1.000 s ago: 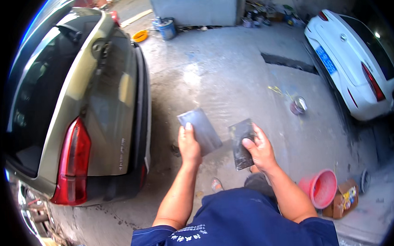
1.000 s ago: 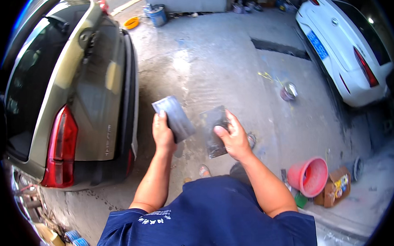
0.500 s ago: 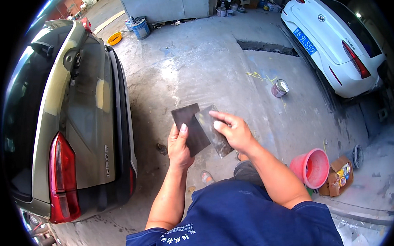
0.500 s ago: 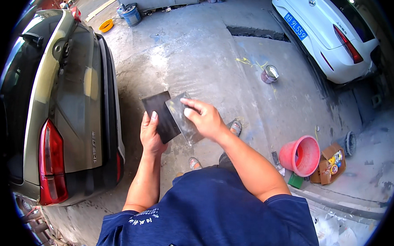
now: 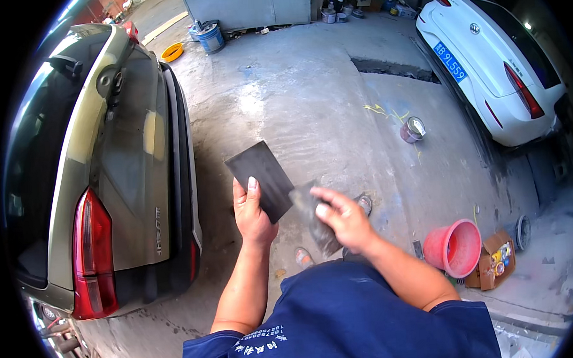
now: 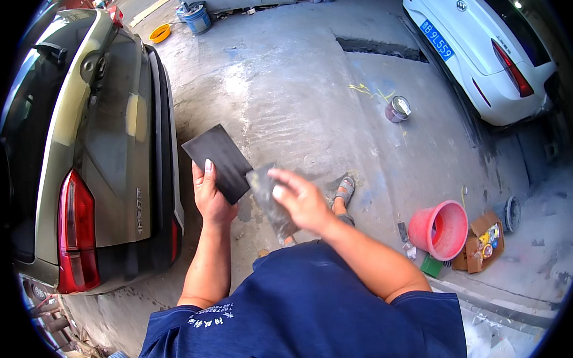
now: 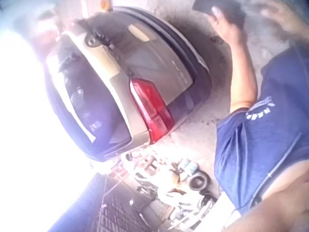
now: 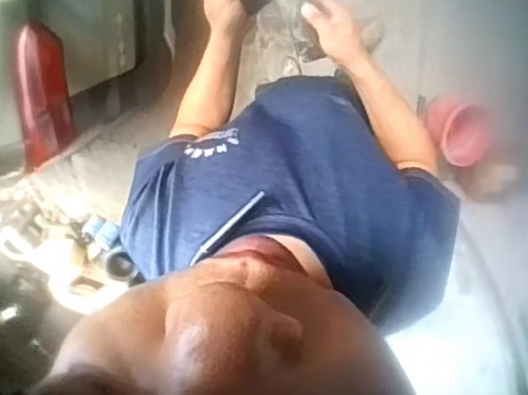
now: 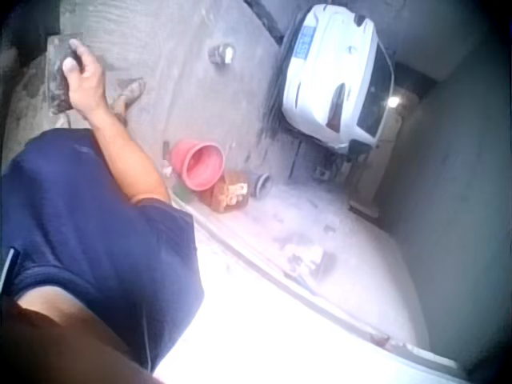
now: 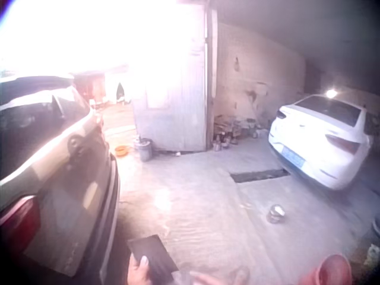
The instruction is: The person handles two sanding pads, rubbing them together to clean the surfaces. They then walk to the rear of a beige SUV and touch the body filler on the trunk lid. Finally, they scoop a beige paste from a can onto a sanding pad and squeeze a white tube of liquid onto the same pad.
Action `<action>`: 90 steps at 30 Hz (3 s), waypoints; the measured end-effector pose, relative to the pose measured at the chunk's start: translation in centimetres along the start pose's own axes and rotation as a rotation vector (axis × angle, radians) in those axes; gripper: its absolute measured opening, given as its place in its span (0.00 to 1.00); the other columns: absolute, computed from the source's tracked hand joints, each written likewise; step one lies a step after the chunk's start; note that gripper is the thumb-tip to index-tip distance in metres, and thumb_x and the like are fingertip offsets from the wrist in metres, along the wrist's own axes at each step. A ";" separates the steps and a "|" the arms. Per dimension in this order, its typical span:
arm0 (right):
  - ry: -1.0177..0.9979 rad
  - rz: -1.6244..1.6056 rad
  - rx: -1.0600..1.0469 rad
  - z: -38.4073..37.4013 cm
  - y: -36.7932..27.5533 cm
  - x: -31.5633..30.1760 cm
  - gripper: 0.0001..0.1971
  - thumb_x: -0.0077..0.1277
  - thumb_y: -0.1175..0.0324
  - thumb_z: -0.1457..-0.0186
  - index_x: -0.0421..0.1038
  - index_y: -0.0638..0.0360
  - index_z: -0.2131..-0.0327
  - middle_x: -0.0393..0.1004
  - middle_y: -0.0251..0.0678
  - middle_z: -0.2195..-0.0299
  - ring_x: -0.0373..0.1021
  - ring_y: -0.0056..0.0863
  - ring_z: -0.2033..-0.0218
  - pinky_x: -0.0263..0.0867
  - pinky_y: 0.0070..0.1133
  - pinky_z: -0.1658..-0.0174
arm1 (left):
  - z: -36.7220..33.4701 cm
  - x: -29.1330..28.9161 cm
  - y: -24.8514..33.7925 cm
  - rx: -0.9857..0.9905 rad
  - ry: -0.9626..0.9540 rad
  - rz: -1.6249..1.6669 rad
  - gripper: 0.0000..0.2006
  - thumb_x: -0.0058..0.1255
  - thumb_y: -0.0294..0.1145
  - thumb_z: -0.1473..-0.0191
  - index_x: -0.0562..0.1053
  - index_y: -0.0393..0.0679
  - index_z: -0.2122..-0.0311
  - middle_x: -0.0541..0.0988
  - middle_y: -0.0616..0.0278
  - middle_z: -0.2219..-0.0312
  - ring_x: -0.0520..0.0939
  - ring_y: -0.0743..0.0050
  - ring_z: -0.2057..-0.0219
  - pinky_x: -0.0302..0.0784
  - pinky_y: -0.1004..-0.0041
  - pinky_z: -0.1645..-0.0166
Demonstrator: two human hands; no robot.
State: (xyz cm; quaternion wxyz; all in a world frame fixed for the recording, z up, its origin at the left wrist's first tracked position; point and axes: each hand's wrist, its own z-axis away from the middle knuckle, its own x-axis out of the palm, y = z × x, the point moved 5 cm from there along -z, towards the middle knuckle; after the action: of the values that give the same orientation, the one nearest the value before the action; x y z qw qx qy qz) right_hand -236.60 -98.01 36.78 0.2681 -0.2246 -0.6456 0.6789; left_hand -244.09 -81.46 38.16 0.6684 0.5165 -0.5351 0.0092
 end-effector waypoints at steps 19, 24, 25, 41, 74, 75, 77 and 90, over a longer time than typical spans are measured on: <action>-0.028 0.217 -0.090 -1.1 -2.3 1.6 0.19 0.46 0.69 0.44 0.69 0.62 0.49 0.74 0.47 0.54 0.69 0.29 0.51 0.63 0.24 0.48 | 1.1 0.8 -0.7 -0.066 -0.124 0.051 0.14 0.38 0.29 0.38 0.67 0.41 0.48 0.74 0.61 0.54 0.74 0.72 0.54 0.68 0.70 0.47; 0.033 0.186 -0.084 -2.0 -1.9 -0.3 0.19 0.48 0.69 0.45 0.70 0.60 0.49 0.74 0.46 0.54 0.69 0.30 0.51 0.63 0.24 0.48 | 1.9 0.2 -2.4 -0.209 -0.172 -0.060 0.16 0.41 0.30 0.38 0.67 0.39 0.46 0.75 0.61 0.54 0.75 0.73 0.54 0.68 0.70 0.47; 0.058 0.124 -0.091 -3.5 -3.0 -1.6 0.19 0.48 0.69 0.45 0.69 0.60 0.49 0.74 0.45 0.54 0.70 0.28 0.51 0.63 0.24 0.48 | 2.4 -0.1 -2.6 -0.251 -0.211 -0.146 0.16 0.41 0.30 0.38 0.66 0.39 0.46 0.75 0.61 0.55 0.75 0.73 0.54 0.68 0.70 0.47; -0.136 0.741 -0.436 0.6 0.9 -2.6 0.19 0.44 0.79 0.50 0.70 0.61 0.52 0.71 0.44 0.51 0.69 0.42 0.52 0.64 0.28 0.48 | 1.8 -0.4 -1.9 -0.206 0.146 -0.099 0.13 0.50 0.29 0.43 0.65 0.44 0.54 0.76 0.63 0.62 0.77 0.75 0.63 0.77 0.69 0.58; -0.002 0.079 0.136 -4.9 5.9 -20.4 0.11 0.55 0.64 0.46 0.72 0.64 0.68 0.72 0.28 0.71 0.65 0.15 0.69 0.63 0.16 0.64 | -1.3 6.7 -17.6 -0.672 -0.655 -0.972 0.13 0.44 0.41 0.39 0.68 0.41 0.59 0.77 0.55 0.76 0.76 0.68 0.74 0.71 0.66 0.68; -0.044 0.066 0.125 -5.5 6.5 -21.3 0.11 0.55 0.64 0.47 0.72 0.64 0.69 0.71 0.27 0.74 0.65 0.15 0.72 0.63 0.17 0.66 | -1.9 7.5 -19.0 -0.682 -0.686 -1.012 0.13 0.45 0.40 0.40 0.67 0.42 0.58 0.77 0.54 0.76 0.76 0.67 0.74 0.70 0.66 0.68; -0.027 0.164 0.162 -6.5 8.8 -24.0 0.11 0.55 0.63 0.46 0.71 0.64 0.70 0.70 0.25 0.78 0.63 0.14 0.75 0.62 0.17 0.69 | -3.6 9.4 -22.2 -0.698 -0.731 -1.068 0.12 0.45 0.39 0.40 0.67 0.42 0.58 0.77 0.52 0.76 0.77 0.64 0.74 0.70 0.65 0.68; 0.223 0.221 0.181 -8.9 5.7 -45.6 0.16 0.52 0.60 0.44 0.67 0.63 0.78 0.65 0.27 0.83 0.59 0.15 0.78 0.59 0.19 0.74 | -16.9 20.2 -32.8 -0.754 -0.359 -0.619 0.08 0.49 0.35 0.40 0.69 0.41 0.65 0.75 0.72 0.76 0.72 0.88 0.73 0.70 0.81 0.67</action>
State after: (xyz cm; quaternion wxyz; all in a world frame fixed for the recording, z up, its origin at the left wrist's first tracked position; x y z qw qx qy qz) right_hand -196.80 -121.27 28.67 0.2809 -0.3429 -0.5195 0.7305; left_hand -205.00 -95.80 32.29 0.6772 0.3671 -0.4297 -0.4712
